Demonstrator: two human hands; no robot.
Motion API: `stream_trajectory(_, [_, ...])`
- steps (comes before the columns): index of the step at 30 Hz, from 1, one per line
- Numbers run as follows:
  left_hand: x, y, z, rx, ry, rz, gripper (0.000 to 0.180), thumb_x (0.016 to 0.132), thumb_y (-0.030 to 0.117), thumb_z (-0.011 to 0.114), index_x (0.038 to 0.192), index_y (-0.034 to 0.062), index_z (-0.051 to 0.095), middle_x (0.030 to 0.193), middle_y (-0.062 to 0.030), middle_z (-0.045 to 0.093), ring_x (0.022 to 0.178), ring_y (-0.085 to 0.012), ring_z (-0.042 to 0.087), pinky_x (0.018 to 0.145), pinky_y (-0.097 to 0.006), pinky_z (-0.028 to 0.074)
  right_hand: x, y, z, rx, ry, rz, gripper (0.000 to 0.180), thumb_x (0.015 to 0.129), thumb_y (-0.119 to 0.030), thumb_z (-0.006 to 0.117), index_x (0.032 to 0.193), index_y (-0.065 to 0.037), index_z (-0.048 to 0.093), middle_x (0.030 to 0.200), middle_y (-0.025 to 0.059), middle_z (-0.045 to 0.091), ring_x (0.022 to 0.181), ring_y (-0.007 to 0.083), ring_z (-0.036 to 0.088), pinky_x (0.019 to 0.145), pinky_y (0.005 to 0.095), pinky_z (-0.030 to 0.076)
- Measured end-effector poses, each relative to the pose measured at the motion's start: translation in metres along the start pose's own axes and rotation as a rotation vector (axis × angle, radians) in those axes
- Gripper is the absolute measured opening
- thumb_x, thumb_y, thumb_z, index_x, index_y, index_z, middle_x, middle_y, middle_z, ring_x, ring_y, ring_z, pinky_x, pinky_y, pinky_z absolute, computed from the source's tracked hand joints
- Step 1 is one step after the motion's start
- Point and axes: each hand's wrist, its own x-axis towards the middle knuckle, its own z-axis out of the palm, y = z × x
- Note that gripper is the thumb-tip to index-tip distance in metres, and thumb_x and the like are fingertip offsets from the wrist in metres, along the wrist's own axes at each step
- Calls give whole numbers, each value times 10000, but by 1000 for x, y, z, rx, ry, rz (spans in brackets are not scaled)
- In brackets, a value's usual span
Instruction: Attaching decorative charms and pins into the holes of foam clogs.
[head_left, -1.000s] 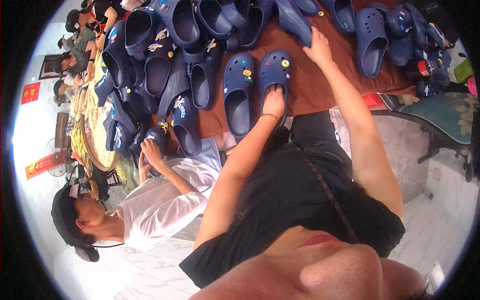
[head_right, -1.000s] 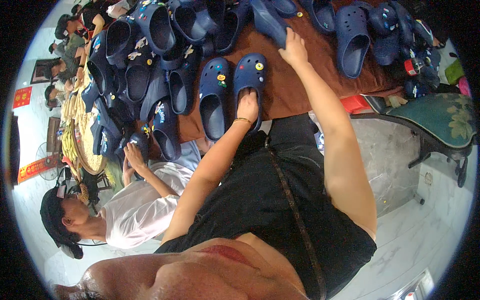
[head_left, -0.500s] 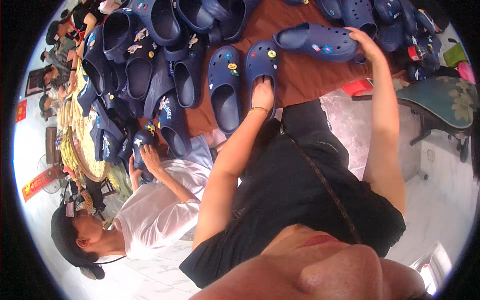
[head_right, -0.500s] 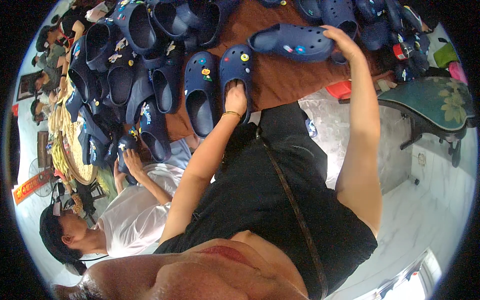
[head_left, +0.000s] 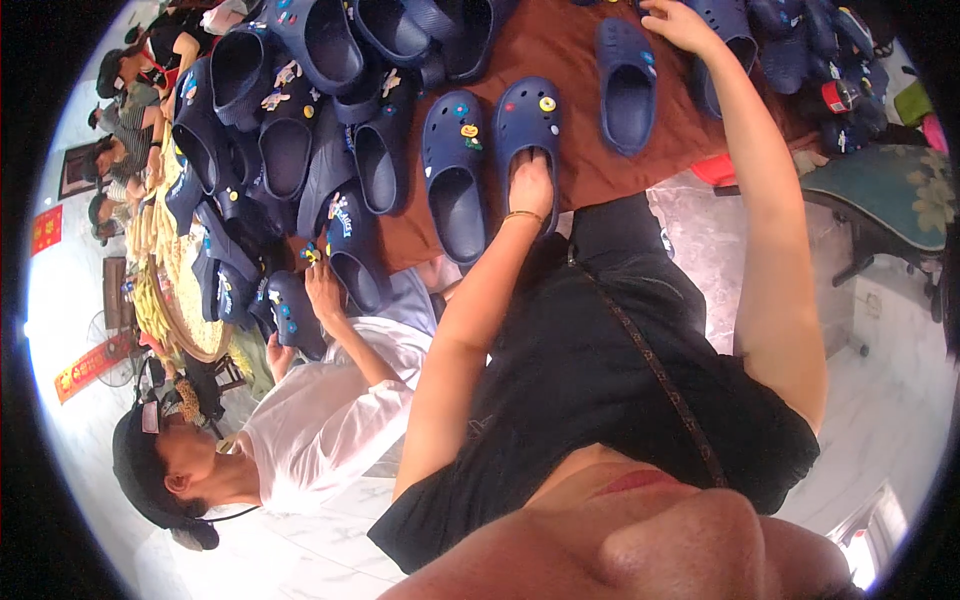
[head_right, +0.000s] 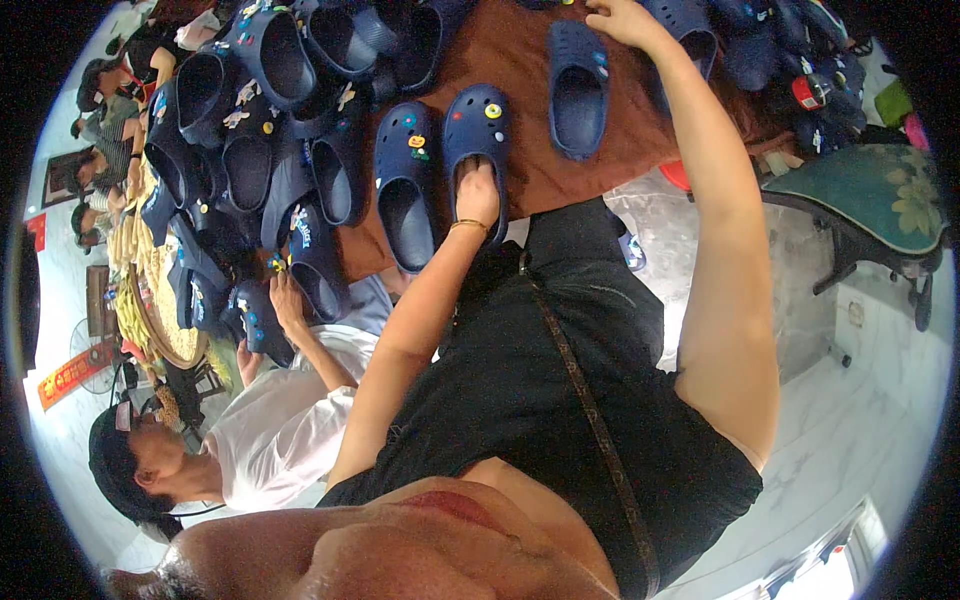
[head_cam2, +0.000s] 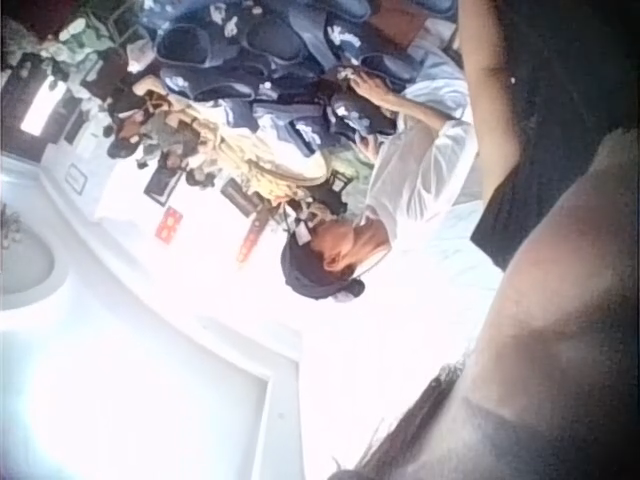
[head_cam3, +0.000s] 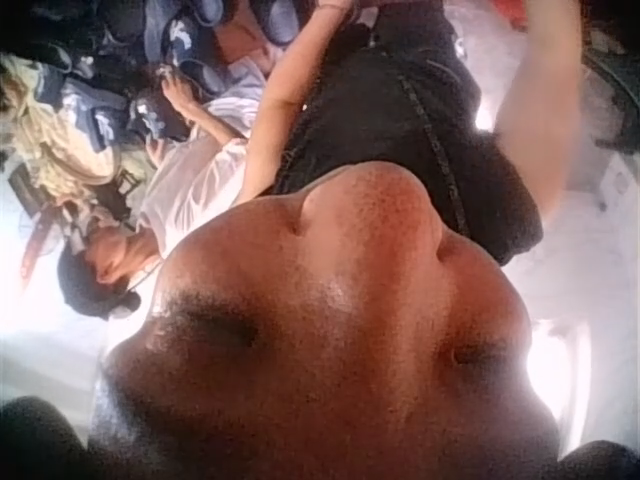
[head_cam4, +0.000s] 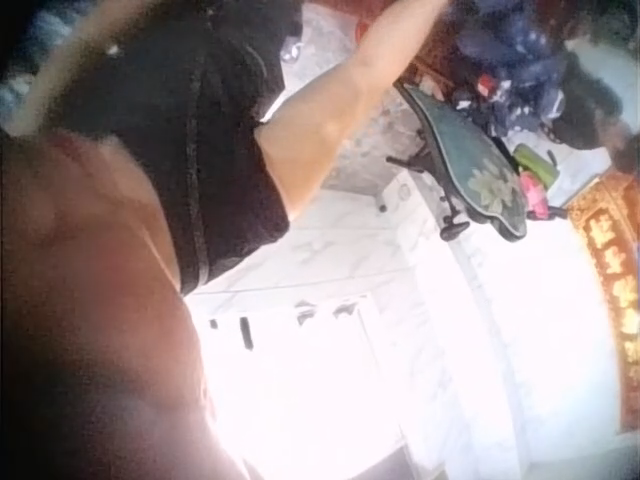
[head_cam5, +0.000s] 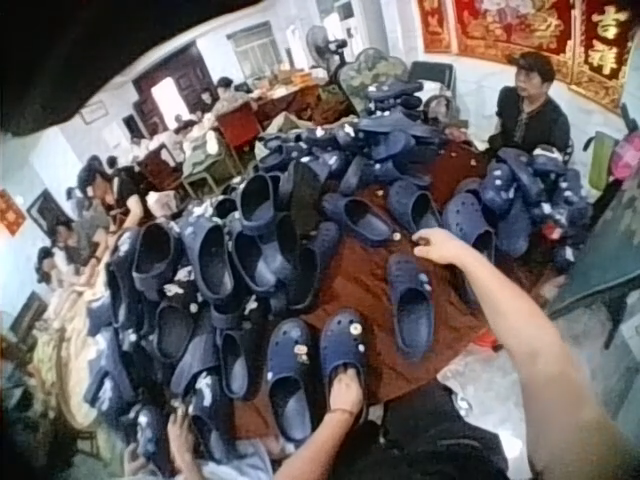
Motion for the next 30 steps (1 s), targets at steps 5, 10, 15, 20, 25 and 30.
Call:
stream_trajectory(5, [-5, -9, 4, 2, 35, -7, 237, 759, 37, 373, 957, -41, 478, 817, -285, 537, 780, -420, 525, 716, -475, 413, -14, -2, 45, -278, 30, 40, 403, 779, -248, 523, 1106, -13, 529, 1076, 184, 554, 1003, 313, 529, 867, 365, 409])
stream_trajectory(10, [-3, 1, -9, -76, -21, -76, 202, 761, 45, 374, 902, -37, 494, 811, -282, 540, 782, -421, 528, 707, -479, 417, -10, -18, 66, -321, -88, 320, 430, 783, -327, 519, 1042, 13, 562, 1066, 193, 555, 1005, 332, 522, 864, 384, 411])
stream_trajectory(15, [-6, -6, -1, -44, 85, -3, 199, 764, 53, 377, 898, -28, 500, 834, -281, 535, 801, -422, 530, 697, -485, 423, 4, -47, 85, -360, -102, 571, 411, 790, -347, 519, 1052, -34, 572, 1103, 182, 542, 1033, 340, 511, 865, 407, 414])
stream_trajectory(20, [-4, -1, -4, -46, 35, -42, 221, 769, 45, 369, 931, -36, 496, 966, -285, 492, 816, -428, 527, 715, -478, 430, 17, -55, 79, -377, -134, 692, 446, 761, -361, 574, 1117, -92, 549, 1196, 132, 496, 1100, 316, 476, 895, 439, 394])
stream_trajectory(25, [-4, 0, -8, -33, 64, -11, 230, 776, 53, 361, 942, -36, 492, 993, -286, 486, 820, -426, 530, 711, -481, 433, 37, -32, 85, -436, -204, 718, 464, 738, -381, 613, 1090, -81, 568, 1162, 130, 523, 1081, 288, 498, 881, 406, 407])
stream_trajectory(30, [-3, -1, -3, -75, -31, -96, 224, 785, 59, 358, 939, -33, 493, 922, -292, 511, 806, -420, 539, 712, -479, 435, 34, -15, 87, -371, -270, 568, 457, 700, -371, 680, 896, 37, 614, 813, 189, 620, 719, 240, 610, 632, 366, 462])
